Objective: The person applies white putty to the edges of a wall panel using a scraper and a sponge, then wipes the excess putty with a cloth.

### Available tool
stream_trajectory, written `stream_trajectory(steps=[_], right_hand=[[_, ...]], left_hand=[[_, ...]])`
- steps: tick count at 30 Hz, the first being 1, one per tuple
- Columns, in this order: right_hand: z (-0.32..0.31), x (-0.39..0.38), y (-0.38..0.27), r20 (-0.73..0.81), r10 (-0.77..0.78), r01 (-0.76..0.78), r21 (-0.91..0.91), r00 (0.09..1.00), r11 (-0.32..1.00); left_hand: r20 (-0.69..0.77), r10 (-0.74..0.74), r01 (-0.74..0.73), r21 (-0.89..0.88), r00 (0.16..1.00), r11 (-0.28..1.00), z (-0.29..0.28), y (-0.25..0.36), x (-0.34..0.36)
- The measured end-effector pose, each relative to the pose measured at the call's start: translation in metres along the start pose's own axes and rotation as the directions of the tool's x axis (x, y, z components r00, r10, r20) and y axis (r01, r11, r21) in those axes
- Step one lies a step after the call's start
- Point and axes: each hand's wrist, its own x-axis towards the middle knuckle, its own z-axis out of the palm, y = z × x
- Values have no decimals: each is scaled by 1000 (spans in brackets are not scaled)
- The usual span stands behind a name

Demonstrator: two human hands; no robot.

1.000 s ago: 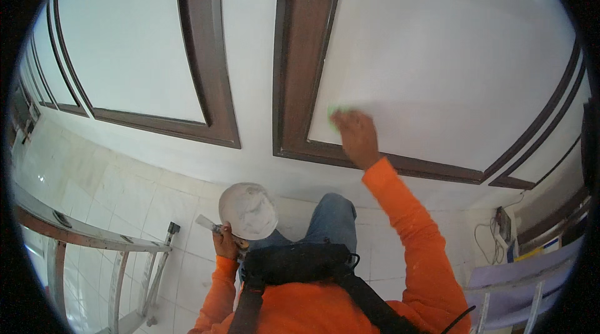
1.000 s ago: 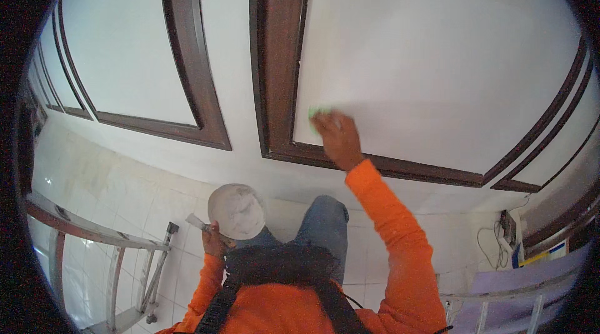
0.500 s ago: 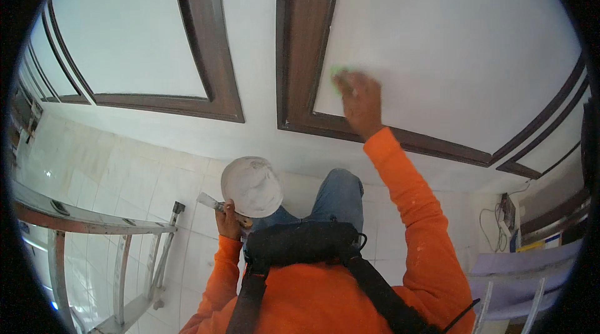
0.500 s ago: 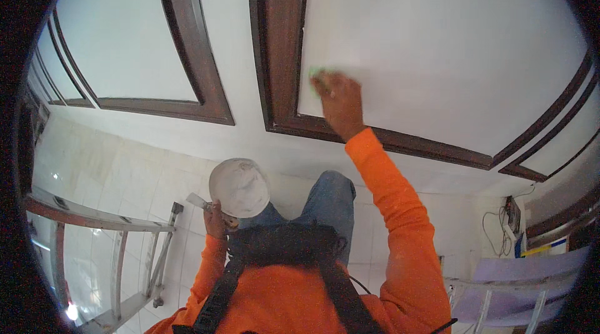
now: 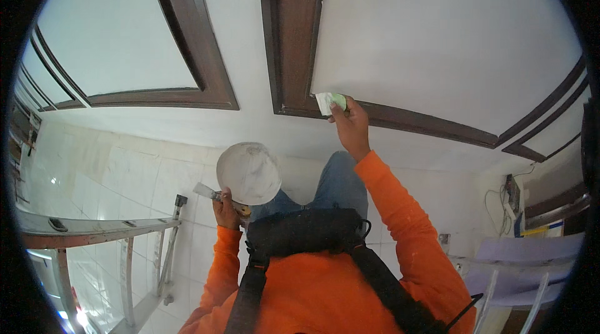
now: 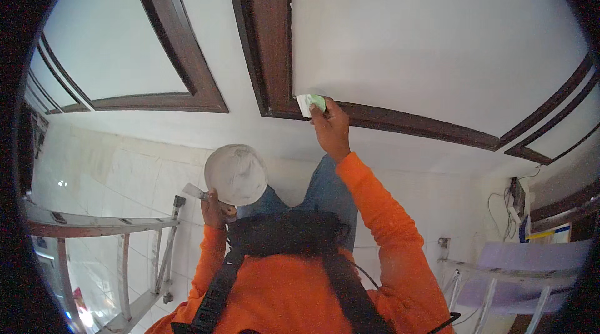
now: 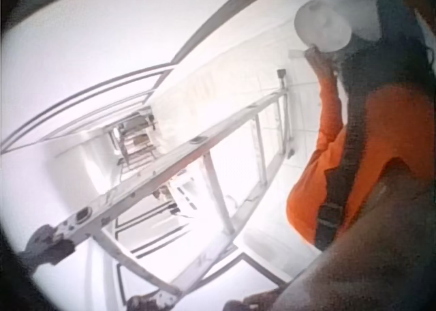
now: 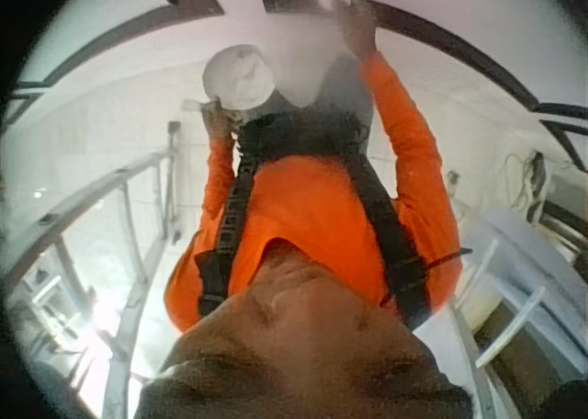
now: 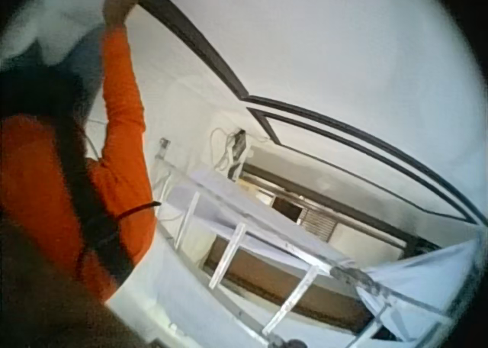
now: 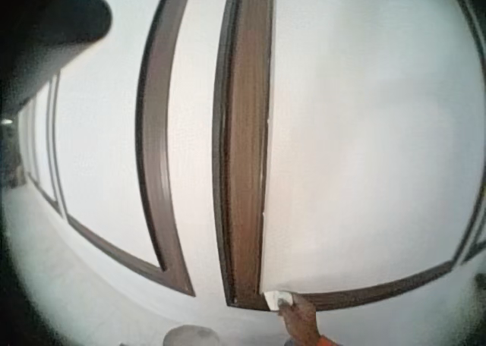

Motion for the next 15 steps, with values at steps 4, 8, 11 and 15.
stream_trajectory(steps=[4,8,11,15], right_hand=[[17,-3,11,-90,40,-14,278,995,961],[20,-13,19,-152,92,-43,297,984,954],[18,-25,19,-136,237,-196,261,962,945],[12,-31,11,-126,285,-234,314,950,920]], left_hand=[[77,-115,105,117,990,988,-16,-12,6],[84,-126,109,178,988,978,-12,-3,0],[124,55,-87,265,991,960,-20,-12,4],[112,-15,-2,144,994,990,-33,-25,10]])
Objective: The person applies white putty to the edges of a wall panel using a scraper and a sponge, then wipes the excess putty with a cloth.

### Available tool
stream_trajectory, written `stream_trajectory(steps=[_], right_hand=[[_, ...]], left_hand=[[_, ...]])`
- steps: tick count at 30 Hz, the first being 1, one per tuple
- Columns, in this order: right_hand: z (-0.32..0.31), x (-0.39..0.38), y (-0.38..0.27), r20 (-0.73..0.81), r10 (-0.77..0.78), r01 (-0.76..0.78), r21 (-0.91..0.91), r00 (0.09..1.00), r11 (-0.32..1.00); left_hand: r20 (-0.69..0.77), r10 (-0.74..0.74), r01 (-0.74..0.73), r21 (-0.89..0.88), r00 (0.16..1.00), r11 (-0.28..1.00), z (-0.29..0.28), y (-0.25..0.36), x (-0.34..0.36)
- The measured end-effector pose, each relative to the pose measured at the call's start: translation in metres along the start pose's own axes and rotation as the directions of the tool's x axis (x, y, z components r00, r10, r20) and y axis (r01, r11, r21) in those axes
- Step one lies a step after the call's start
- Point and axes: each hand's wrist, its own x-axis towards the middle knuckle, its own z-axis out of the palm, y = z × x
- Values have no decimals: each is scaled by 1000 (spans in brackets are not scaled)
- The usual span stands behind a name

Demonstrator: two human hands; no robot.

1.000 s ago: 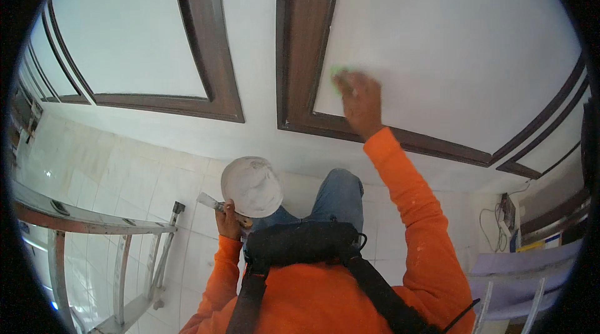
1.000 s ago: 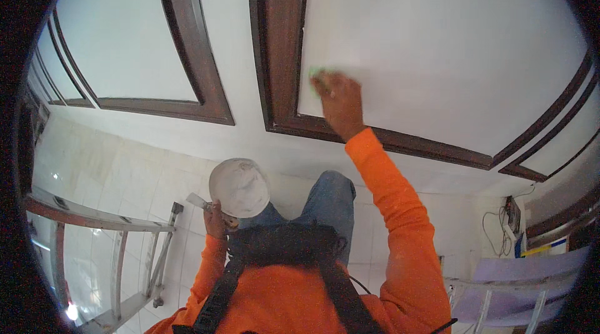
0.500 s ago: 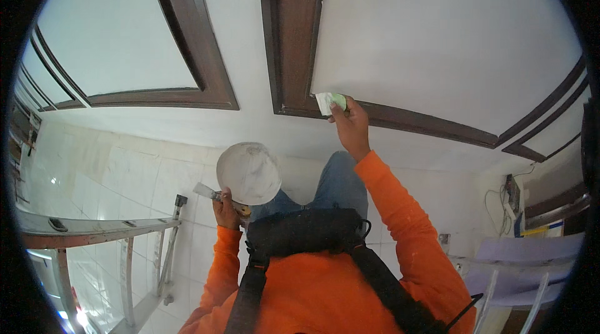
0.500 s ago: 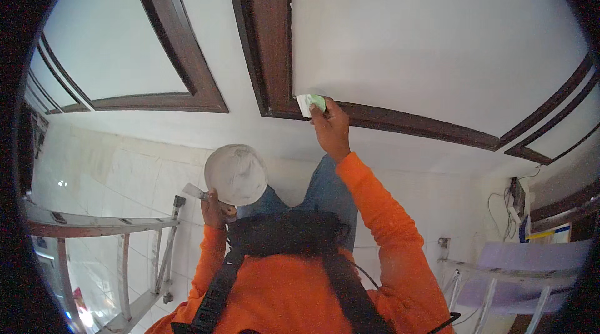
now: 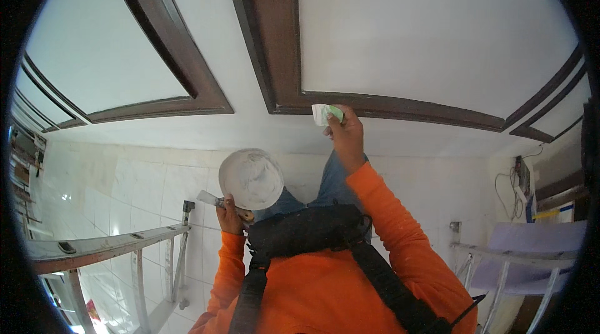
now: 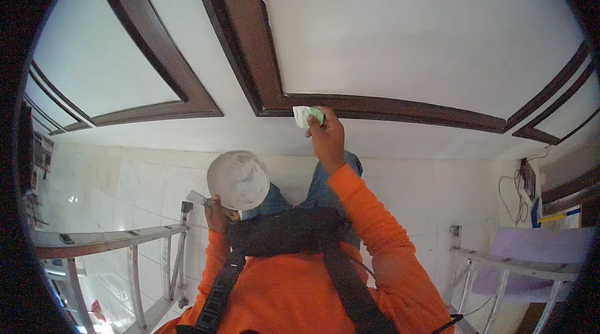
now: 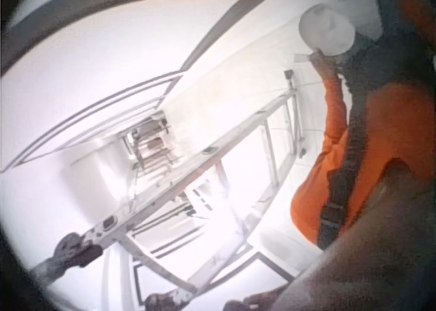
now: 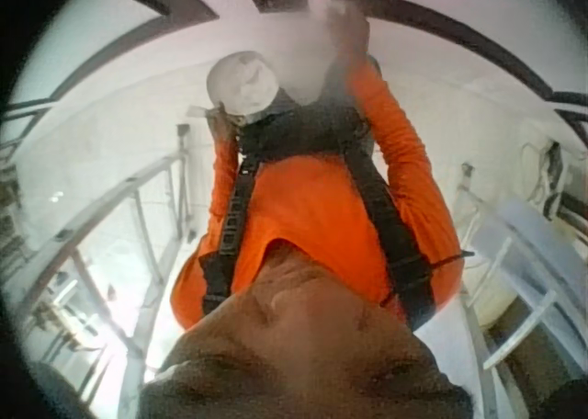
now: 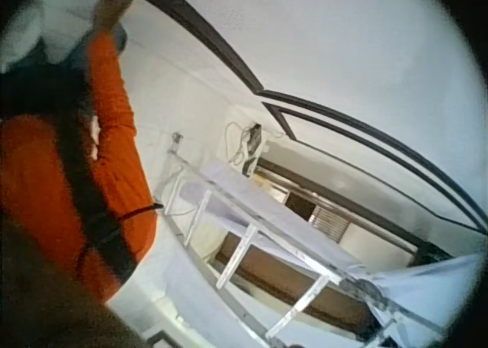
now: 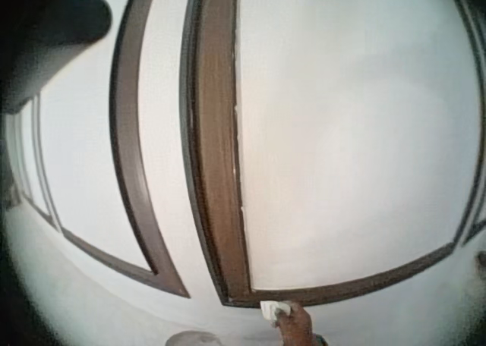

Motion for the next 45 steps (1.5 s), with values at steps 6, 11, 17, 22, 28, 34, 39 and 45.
stream_trajectory(steps=[6,11,17,22,28,34,39,45], right_hand=[[-27,10,-19,146,-155,178,-159,977,971],[-36,8,-15,180,-418,444,-148,890,884],[-65,-15,-8,212,-131,163,-139,968,977],[-63,-20,-13,199,-166,202,-175,966,964],[-23,6,-26,89,-373,383,-166,924,909],[-2,39,-38,247,-509,551,-553,825,625],[-2,55,-36,276,-480,541,-586,833,603],[4,58,-36,290,-522,578,-596,802,557]], left_hand=[[12,25,-24,-16,1000,1000,20,4,5],[81,116,-117,7,990,993,8,-30,13],[90,-38,48,-114,995,992,18,-3,8],[8,46,-47,62,999,997,21,-11,14],[99,47,-65,188,994,980,30,-2,4],[47,-68,66,44,997,997,17,1,-2],[-36,-117,113,-106,992,988,27,16,-9],[-41,19,-25,-147,999,989,20,-1,-3]])
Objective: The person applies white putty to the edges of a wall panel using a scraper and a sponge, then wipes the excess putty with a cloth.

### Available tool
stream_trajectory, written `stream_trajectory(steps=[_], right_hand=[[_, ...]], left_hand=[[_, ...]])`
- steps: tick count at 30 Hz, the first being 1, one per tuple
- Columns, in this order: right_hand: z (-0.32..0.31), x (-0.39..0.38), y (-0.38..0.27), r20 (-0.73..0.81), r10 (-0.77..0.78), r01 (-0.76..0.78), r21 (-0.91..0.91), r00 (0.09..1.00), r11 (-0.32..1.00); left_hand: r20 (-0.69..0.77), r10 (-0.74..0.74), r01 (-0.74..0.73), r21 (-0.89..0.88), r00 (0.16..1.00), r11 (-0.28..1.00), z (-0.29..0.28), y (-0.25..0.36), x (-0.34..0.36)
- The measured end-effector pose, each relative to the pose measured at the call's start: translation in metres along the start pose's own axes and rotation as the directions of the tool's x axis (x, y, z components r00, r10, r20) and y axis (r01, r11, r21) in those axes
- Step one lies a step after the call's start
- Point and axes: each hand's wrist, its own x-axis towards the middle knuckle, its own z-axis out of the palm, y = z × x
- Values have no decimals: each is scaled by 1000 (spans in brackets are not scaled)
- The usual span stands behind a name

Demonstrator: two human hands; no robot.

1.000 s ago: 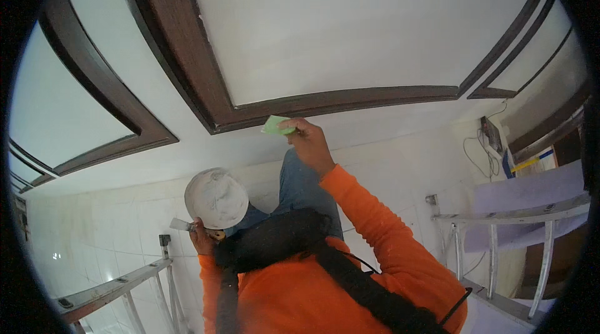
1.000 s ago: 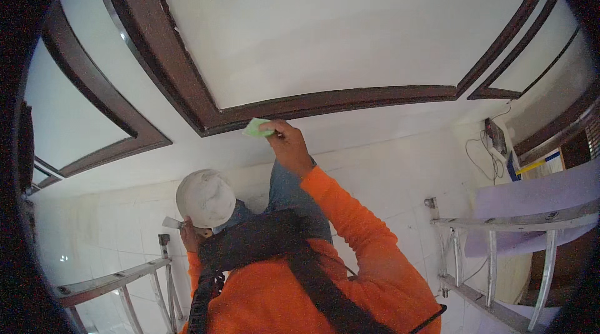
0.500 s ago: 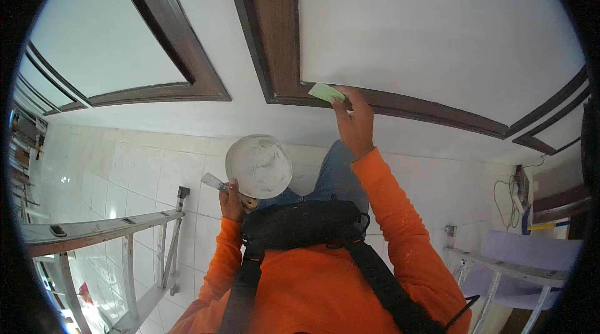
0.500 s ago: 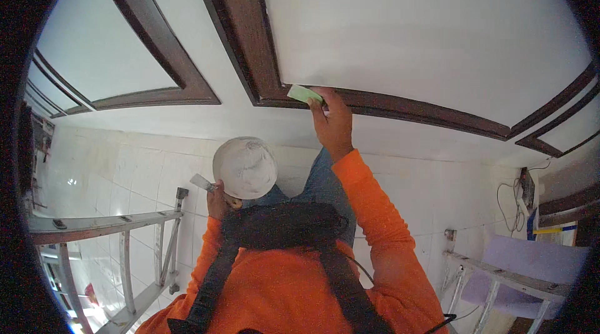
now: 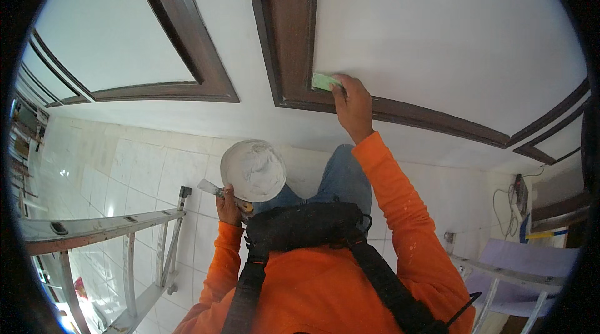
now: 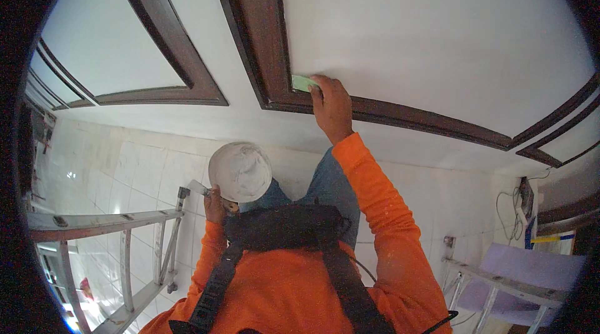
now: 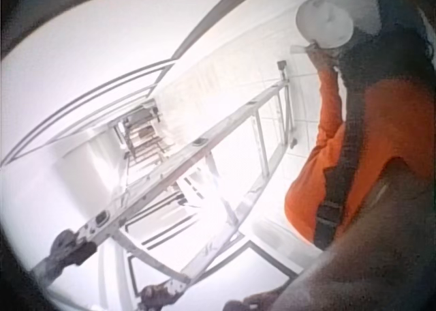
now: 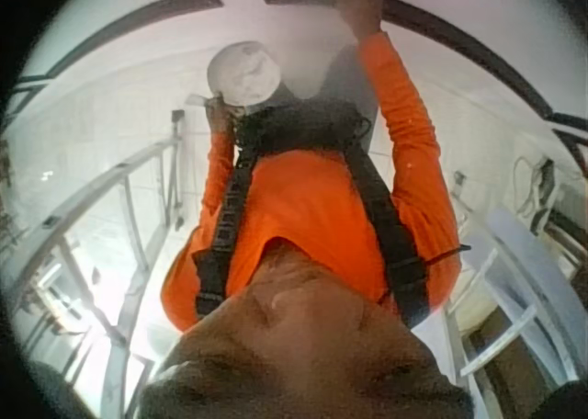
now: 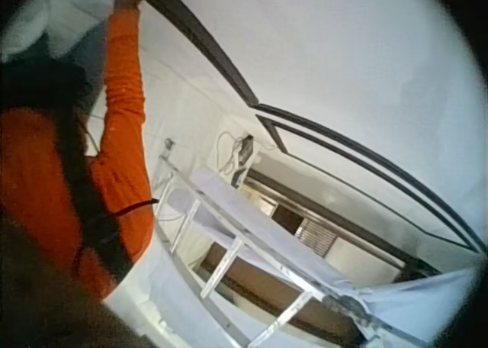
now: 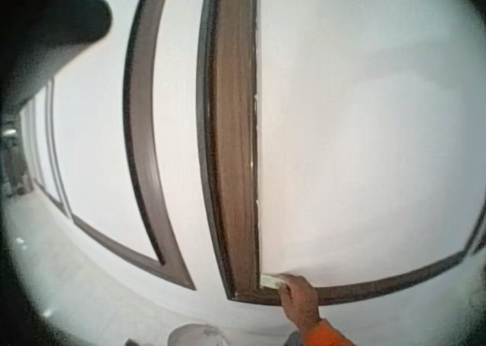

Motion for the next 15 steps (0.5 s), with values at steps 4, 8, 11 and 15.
stream_trajectory(steps=[4,8,11,15], right_hand=[[3,-2,-2,5,9,-9,-39,1000,999],[9,-3,-1,-55,-30,24,-98,998,995],[15,-2,2,-46,-90,79,-209,995,975],[15,-1,-1,-58,-140,124,-223,989,967]], left_hand=[[15,-59,59,32,998,998,-2,1,2],[-35,-18,20,72,999,997,7,0,5],[14,-79,78,47,997,996,0,-2,5],[28,-103,101,61,994,993,-1,-1,5]])
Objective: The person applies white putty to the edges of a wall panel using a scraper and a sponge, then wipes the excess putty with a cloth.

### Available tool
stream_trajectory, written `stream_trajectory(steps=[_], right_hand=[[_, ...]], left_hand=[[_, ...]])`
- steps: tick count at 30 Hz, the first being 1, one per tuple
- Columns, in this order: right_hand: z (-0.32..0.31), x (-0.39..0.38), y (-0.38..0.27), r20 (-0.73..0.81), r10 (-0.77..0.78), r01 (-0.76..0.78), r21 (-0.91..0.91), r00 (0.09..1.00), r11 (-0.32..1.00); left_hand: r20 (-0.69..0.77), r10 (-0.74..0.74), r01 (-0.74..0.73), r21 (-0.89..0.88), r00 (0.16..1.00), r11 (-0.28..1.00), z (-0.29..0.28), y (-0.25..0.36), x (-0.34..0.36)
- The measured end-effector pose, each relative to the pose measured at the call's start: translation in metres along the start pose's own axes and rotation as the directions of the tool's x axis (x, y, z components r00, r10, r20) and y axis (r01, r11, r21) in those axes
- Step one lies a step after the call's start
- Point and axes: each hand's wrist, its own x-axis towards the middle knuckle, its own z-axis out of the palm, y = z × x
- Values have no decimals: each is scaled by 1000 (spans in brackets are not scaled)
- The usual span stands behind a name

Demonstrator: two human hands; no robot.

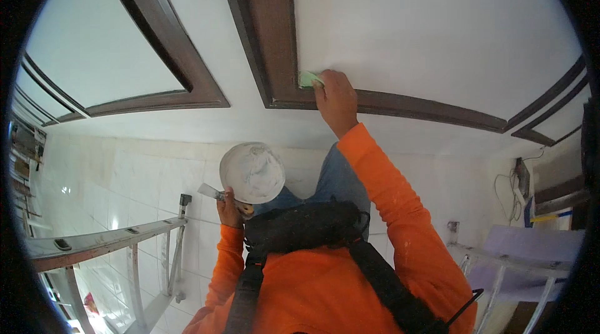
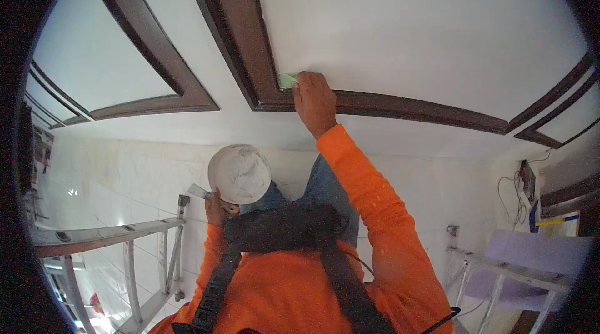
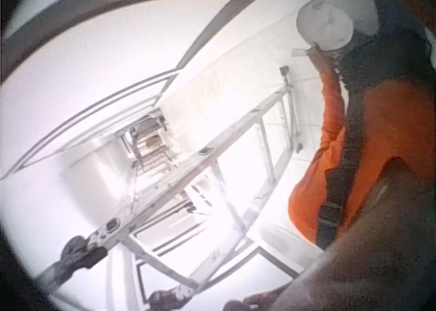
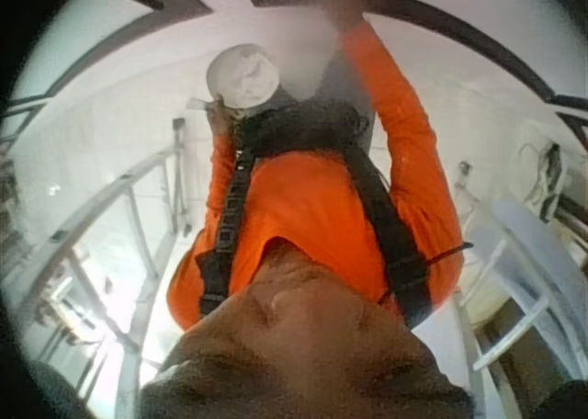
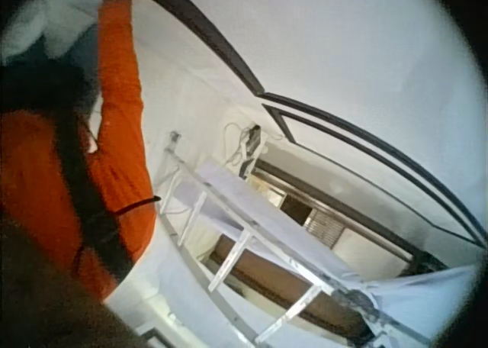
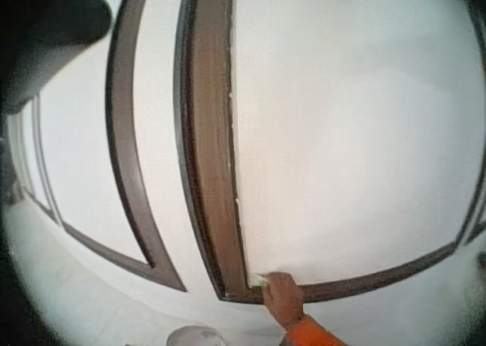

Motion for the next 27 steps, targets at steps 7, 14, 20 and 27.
stream_trajectory(steps=[7,14,20,27], right_hand=[[-34,-10,16,13,46,-45,-58,999,997],[-44,-7,7,79,72,-90,254,994,963],[-13,4,4,81,36,-52,201,996,978],[-4,6,2,25,84,-86,93,996,992]], left_hand=[[-7,8,-7,101,1000,995,-6,8,-2],[33,-21,21,12,999,1000,-4,12,-8],[-62,55,-53,45,997,998,3,10,-7],[-37,-55,55,-21,998,998,-15,-6,-5]])
